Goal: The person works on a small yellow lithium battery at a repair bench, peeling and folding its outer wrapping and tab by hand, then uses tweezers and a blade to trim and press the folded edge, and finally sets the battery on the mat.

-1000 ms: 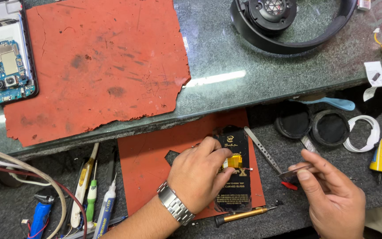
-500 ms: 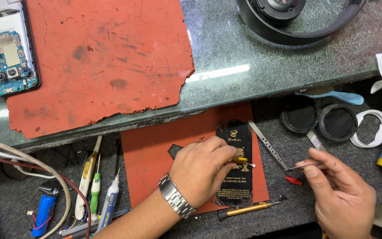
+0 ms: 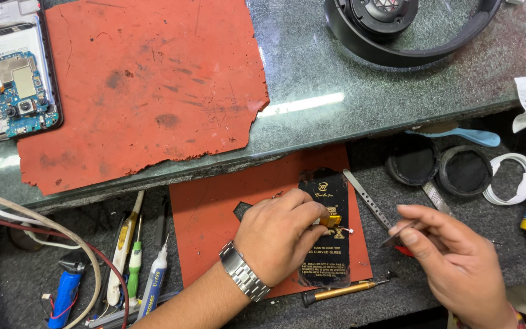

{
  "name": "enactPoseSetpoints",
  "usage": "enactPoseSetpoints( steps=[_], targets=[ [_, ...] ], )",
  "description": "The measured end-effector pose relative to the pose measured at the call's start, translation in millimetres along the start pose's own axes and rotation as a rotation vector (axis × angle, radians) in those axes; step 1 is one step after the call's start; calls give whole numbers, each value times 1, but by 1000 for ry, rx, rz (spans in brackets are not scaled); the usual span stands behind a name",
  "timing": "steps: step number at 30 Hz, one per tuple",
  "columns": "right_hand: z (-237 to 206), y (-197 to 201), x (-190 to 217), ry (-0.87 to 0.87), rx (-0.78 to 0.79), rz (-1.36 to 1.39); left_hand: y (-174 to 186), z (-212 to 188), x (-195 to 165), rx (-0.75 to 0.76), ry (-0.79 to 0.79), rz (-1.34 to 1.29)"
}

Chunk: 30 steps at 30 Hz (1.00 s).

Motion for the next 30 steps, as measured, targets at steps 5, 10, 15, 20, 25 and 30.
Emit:
enactPoseSetpoints(
  steps=[5,10,15,20,25,30],
  targets=[
    [12,-19,36,111,131,-246,0,-1,-2,-8,-26,-7],
    [32,-48,46,124,257,-97,4,-1,-4,-49,-76,3],
    [34,-54,43,126,286,-47,1,-3,-2,-40,-71,-3],
    [30,-58,51,192,254,-202,1,-3,-2,-45,-87,15],
    [29,-61,58,207,238,-244,0,-3,-2,-42,-81,11],
    [28,-62,62,225,176,-330,-3,-3,1,-13,-44,-3]
  ],
)
Point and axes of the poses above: each hand's wrist, its own z-axis towards the middle knuckle, its own y-axis out of the back of the hand, x = y × z, the point moved 8 cm from there along z, towards the middle knuckle, and after that the axes turned 15 degrees about -y, right-handed, at the moved point
